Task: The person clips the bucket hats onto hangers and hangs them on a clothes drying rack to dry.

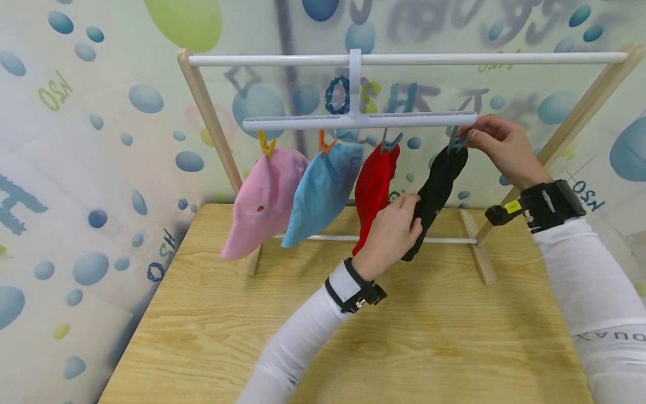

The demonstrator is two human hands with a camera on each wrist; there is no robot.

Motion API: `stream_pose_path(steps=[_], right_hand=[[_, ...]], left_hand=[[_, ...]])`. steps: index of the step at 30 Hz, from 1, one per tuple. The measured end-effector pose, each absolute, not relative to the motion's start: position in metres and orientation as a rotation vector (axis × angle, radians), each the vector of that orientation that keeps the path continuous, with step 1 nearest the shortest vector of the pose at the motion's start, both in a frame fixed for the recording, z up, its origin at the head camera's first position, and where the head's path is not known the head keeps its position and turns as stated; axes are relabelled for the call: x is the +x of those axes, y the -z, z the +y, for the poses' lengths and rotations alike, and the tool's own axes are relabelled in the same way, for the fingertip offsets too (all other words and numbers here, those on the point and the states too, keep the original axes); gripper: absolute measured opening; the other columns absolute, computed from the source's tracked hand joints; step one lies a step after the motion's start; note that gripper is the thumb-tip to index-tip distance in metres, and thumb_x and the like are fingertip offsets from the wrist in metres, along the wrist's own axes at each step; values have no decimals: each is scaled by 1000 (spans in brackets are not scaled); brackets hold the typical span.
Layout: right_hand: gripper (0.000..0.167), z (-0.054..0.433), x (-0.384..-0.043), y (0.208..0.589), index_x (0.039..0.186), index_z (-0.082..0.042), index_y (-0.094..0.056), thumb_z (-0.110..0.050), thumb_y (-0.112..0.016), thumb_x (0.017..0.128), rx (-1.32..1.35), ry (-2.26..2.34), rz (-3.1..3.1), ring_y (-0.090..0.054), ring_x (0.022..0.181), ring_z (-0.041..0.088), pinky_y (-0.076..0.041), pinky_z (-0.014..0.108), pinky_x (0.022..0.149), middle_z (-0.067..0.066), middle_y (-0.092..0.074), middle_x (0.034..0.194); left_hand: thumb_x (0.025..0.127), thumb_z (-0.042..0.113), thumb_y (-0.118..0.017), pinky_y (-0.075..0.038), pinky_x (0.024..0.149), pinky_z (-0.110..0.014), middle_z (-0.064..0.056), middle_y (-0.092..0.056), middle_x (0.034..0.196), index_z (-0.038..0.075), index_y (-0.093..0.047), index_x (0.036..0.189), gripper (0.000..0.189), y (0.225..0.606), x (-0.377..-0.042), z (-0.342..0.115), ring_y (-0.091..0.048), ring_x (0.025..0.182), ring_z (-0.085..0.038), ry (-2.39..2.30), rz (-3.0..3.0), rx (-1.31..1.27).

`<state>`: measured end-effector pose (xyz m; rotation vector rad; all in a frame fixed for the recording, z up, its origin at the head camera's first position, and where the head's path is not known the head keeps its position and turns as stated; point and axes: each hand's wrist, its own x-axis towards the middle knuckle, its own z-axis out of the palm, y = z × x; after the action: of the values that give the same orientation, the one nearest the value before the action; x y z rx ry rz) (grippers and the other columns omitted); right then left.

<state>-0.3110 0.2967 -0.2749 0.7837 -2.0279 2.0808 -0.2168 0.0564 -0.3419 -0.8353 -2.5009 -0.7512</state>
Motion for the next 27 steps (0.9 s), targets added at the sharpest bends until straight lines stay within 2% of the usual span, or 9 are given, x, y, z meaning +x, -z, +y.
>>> stream_pose_path(steps=[11,18,23,27], right_hand=[[17,294,-304,276,110,7,-60,1,-56,95,758,-2094,-2059,-60,100,18,-48,20,86,8,-67,104],[23,289,-297,285,118,3,-59,0,-57,95,688,-1992,-2103,-61,98,16,-47,19,85,7,-66,103],[24,290,-288,306,120,-1,-57,-10,-56,98,531,-1718,-2300,-60,98,9,-45,17,84,1,-63,107],[32,289,-272,333,125,1,-54,-20,-51,101,404,-1400,-2507,-56,96,2,-42,18,81,7,-61,113]], left_hand=[[90,13,-68,-53,73,-22,-11,-65,106,-2,-59,121,36,378,-199,50,-64,79,-17,718,-2576,-815],[87,7,-69,-53,64,-23,-12,-64,99,-3,-59,117,33,404,-188,35,-63,73,-18,728,-2578,-776],[86,1,-66,-52,64,-24,-13,-63,95,-5,-60,112,27,430,-181,13,-62,76,-19,723,-2610,-762],[85,-1,-65,-50,60,-25,-12,-61,91,-4,-62,105,21,450,-173,-9,-60,72,-19,729,-2672,-715]])
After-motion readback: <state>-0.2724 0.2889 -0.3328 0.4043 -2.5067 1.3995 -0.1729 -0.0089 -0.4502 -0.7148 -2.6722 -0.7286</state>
